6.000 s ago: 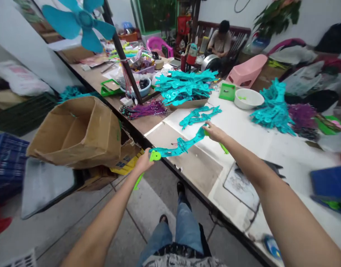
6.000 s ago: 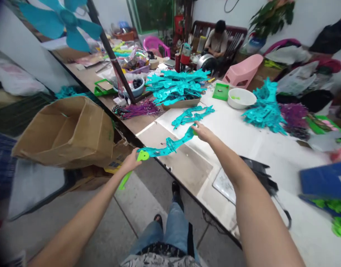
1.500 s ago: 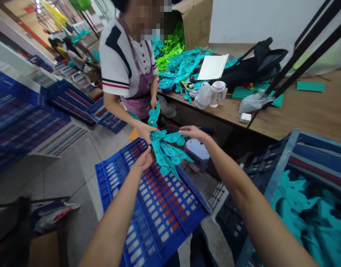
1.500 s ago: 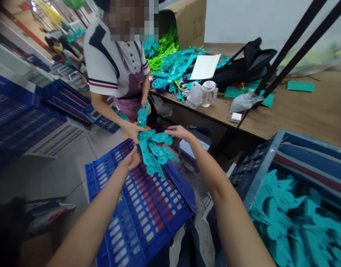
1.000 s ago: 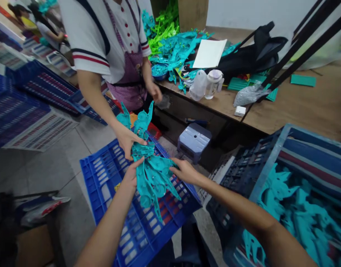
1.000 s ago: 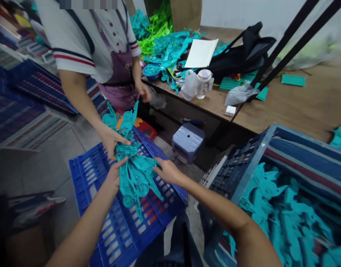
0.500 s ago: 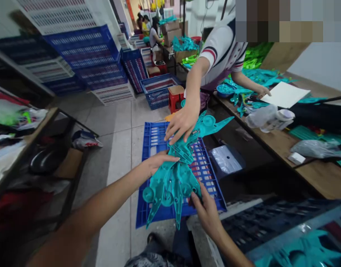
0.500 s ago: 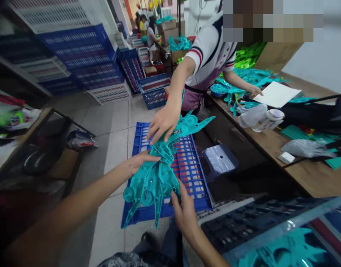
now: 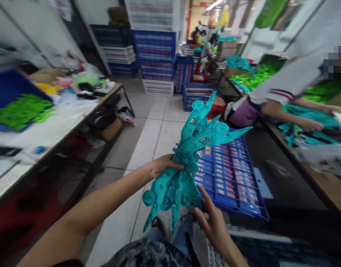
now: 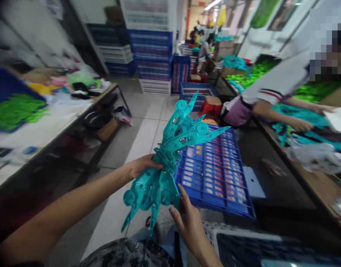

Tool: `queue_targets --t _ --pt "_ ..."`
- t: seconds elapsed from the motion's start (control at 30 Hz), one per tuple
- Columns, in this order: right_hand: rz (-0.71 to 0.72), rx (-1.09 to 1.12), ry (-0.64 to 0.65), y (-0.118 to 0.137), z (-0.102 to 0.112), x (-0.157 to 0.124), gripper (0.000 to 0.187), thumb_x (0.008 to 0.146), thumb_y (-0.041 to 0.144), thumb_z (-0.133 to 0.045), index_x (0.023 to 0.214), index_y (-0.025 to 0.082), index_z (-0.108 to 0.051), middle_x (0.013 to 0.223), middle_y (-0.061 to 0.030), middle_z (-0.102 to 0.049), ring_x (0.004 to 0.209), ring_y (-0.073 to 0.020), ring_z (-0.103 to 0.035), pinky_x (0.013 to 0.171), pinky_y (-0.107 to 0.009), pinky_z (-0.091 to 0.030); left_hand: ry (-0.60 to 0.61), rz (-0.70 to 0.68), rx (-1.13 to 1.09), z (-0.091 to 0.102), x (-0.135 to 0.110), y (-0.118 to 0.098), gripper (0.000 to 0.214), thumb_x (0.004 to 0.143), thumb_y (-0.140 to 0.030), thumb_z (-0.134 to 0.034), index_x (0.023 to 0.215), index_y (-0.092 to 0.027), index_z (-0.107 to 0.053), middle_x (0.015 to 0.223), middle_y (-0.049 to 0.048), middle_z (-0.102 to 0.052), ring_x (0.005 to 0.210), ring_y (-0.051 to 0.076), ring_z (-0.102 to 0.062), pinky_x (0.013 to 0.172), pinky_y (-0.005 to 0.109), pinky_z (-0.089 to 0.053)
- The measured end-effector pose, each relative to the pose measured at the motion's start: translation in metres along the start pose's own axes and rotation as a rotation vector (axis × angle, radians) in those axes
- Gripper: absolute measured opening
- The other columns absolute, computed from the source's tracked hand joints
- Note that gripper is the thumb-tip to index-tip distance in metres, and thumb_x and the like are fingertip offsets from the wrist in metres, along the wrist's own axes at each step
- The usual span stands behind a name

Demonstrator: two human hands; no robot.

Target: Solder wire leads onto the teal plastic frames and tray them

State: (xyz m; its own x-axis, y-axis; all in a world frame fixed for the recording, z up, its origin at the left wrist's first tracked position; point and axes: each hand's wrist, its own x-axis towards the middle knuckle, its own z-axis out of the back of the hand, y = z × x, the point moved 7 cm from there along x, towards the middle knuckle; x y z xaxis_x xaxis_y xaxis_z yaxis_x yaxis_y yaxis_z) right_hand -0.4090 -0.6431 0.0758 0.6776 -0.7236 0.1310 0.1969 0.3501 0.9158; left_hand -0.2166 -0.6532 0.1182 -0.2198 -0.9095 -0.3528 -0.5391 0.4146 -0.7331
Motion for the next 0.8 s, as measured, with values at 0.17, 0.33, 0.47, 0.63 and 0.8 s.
queue_targets --t 0.17,0.33,0.47,0.63,0.8 --pt "0.262 -0.126 0.033 0.060 -0.070 0.034 0.047 0.092 0.043 -0.055 0.135 0.024 -0.052 0.087 -0.0034 -0.075 0.069 -0.0172 -0.071 0.063 -0.025 -0.059 -0.213 -0.227 -0.020 0.079 -0.163 -0.023 0.033 0.064 -0.015 -0.083 0.095 -0.011 -0.071 0.088 0.0118 -0.076 0.075 0.024 -0.073 0.074 0.035 -0.060" --pt "0.441 -0.275 0.136 0.109 -0.159 0.094 0.048 0.086 0.059 -0.056 0.115 0.022 -0.066 0.087 -0.0079 -0.076 0.071 -0.0225 -0.073 0.060 -0.028 -0.060 -0.502 -0.391 -0.097 0.160 -0.315 -0.006 0.033 0.060 -0.015 -0.086 0.090 -0.012 -0.071 0.082 0.0088 -0.076 0.069 0.021 -0.072 0.072 0.031 -0.059" --pt "0.534 -0.332 0.355 0.135 -0.271 0.150 0.054 0.082 0.069 -0.053 0.101 0.021 -0.071 0.086 -0.0091 -0.076 0.069 -0.0242 -0.074 0.052 -0.027 -0.057 -0.718 -0.532 -0.241 0.230 -0.419 0.025 0.041 0.051 -0.015 -0.090 0.087 -0.012 -0.071 0.080 0.0078 -0.076 0.069 0.022 -0.071 0.067 0.032 -0.059" --pt "0.583 -0.265 0.633 0.156 -0.432 0.193 0.058 0.080 0.071 -0.053 0.097 0.021 -0.074 0.082 -0.0075 -0.076 0.067 -0.0233 -0.074 0.055 -0.027 -0.059 -0.957 -0.734 -0.392 0.299 -0.540 0.055 0.040 0.052 -0.015 -0.088 0.089 -0.011 -0.073 0.084 0.0090 -0.076 0.074 0.021 -0.072 0.074 0.032 -0.057" --pt "0.595 -0.163 0.833 0.187 -0.584 0.213 0.056 0.080 0.068 -0.055 0.096 0.018 -0.074 0.087 -0.0095 -0.076 0.072 -0.0238 -0.074 0.060 -0.029 -0.060 -1.209 -0.800 -0.485 0.341 -0.662 0.076 0.035 0.059 -0.015 -0.085 0.091 -0.010 -0.074 0.087 0.0109 -0.076 0.076 0.022 -0.072 0.085 0.035 -0.056"
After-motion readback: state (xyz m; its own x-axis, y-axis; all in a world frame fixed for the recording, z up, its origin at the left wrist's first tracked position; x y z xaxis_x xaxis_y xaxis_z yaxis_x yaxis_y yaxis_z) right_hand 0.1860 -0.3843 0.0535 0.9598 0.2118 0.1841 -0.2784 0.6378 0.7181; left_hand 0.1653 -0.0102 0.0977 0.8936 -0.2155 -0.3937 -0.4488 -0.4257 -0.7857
